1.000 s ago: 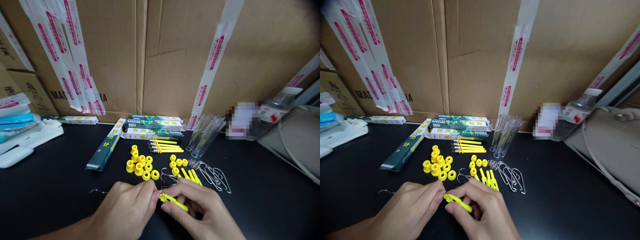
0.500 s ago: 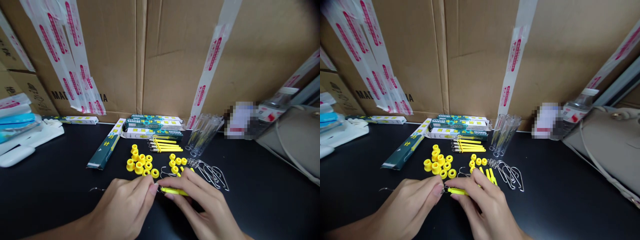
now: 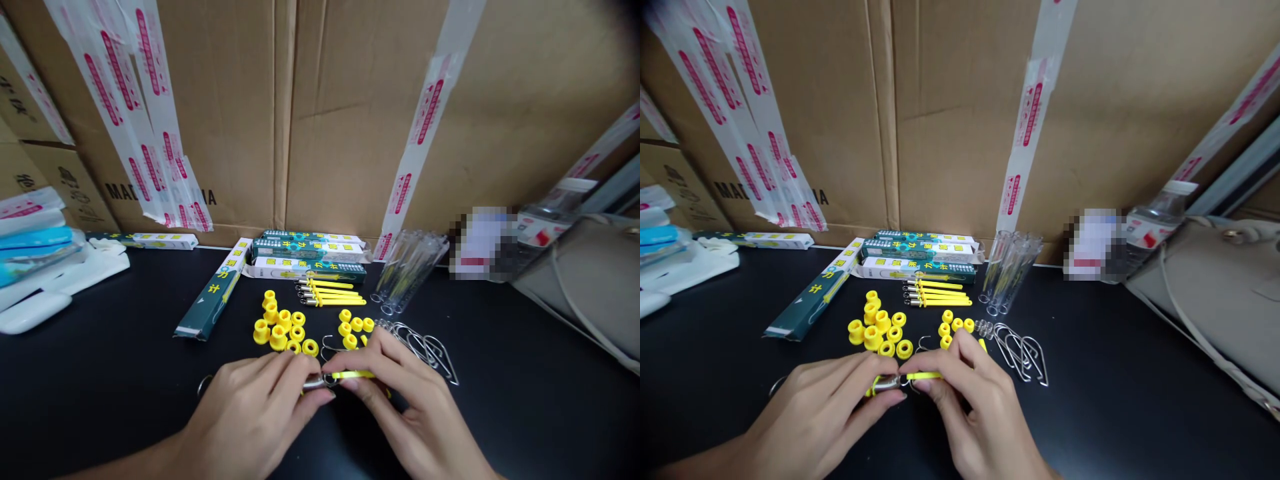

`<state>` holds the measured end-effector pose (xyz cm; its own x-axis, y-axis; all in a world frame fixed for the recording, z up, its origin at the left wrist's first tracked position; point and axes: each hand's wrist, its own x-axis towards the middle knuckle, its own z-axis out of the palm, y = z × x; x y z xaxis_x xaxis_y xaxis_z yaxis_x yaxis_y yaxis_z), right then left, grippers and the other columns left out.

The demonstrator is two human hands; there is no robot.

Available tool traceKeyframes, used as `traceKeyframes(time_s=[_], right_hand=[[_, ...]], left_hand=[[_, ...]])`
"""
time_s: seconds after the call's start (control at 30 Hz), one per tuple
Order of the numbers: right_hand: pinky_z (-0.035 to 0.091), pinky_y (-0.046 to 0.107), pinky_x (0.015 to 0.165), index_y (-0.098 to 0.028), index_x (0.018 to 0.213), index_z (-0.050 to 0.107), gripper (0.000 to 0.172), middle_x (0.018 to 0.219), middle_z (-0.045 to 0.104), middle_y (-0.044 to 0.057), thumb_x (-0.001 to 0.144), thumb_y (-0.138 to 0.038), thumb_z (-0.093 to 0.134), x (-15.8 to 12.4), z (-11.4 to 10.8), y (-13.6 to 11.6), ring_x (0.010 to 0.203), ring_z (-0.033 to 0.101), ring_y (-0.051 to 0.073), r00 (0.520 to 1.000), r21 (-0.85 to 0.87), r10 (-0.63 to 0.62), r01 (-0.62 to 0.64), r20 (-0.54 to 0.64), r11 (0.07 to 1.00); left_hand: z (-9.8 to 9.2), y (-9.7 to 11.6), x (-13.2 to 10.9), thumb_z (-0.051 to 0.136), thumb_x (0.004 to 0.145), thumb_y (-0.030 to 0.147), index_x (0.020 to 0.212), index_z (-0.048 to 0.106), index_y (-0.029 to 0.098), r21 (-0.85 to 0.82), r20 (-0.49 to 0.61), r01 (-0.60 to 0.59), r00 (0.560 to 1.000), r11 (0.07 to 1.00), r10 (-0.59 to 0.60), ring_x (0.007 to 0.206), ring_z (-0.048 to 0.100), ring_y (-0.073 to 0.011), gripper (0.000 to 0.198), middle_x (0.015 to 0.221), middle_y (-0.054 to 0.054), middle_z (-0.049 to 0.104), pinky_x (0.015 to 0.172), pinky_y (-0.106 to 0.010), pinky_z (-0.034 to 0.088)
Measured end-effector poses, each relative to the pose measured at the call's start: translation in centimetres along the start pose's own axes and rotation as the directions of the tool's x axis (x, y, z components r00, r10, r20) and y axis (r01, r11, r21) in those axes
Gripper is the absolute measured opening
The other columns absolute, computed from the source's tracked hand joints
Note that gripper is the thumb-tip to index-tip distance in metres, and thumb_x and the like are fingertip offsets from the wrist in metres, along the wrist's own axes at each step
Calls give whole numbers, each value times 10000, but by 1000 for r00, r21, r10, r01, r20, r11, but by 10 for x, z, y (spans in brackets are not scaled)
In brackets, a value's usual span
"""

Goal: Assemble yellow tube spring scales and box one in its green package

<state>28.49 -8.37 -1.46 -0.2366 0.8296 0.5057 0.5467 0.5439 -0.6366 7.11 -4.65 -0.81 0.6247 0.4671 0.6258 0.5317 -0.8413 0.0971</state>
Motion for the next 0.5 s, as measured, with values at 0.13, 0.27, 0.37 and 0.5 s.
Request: traceKeyframes(time_s=[0.13, 0.27, 0.37, 0.5], right_hand=[[558, 282, 661, -311, 1092, 779, 187, 874, 711, 12, 980, -213, 665, 1, 3, -2, 715, 663, 175, 989, 104, 137, -131, -47, 986], [470, 218, 439, -268, 954, 804, 136, 868, 649, 2, 924, -388, 748, 3, 7, -9, 484, 524, 87, 906, 426, 421, -363, -47, 829], [451, 205, 421, -220, 797, 783, 217, 784, 634, -11, 826, -427, 843, 6, 8, -16, 473, 505, 80, 843, 590, 538, -431, -6, 683], [531, 231, 509, -208, 765, 753, 250, 776, 702, -7, 812, -429, 861, 9, 6, -19, 490, 574, 95, 822, 683, 569, -428, 22, 592]], left_hand=[[-1, -1, 0, 330, 1136, 364, 1008, 624, 189, 68, -59, 1, 998, 998, 3, 649, 787, -205, 365, 802, -5, 788, 521, -326, 578], [-2, 0, 0, 295, 1141, 329, 1060, 615, 203, 50, -28, -1, 1000, 999, 3, 645, 789, -197, 353, 822, 10, 795, 515, -326, 586], [-2, 0, -1, 289, 1144, 342, 1094, 613, 207, 73, -26, -24, 999, 997, 26, 565, 768, -188, 355, 788, 24, 790, 473, -325, 564], [1, 0, -3, 268, 1145, 293, 1180, 600, 218, 117, 8, -37, 999, 992, 36, 498, 746, -186, 343, 791, 33, 795, 425, -329, 533]])
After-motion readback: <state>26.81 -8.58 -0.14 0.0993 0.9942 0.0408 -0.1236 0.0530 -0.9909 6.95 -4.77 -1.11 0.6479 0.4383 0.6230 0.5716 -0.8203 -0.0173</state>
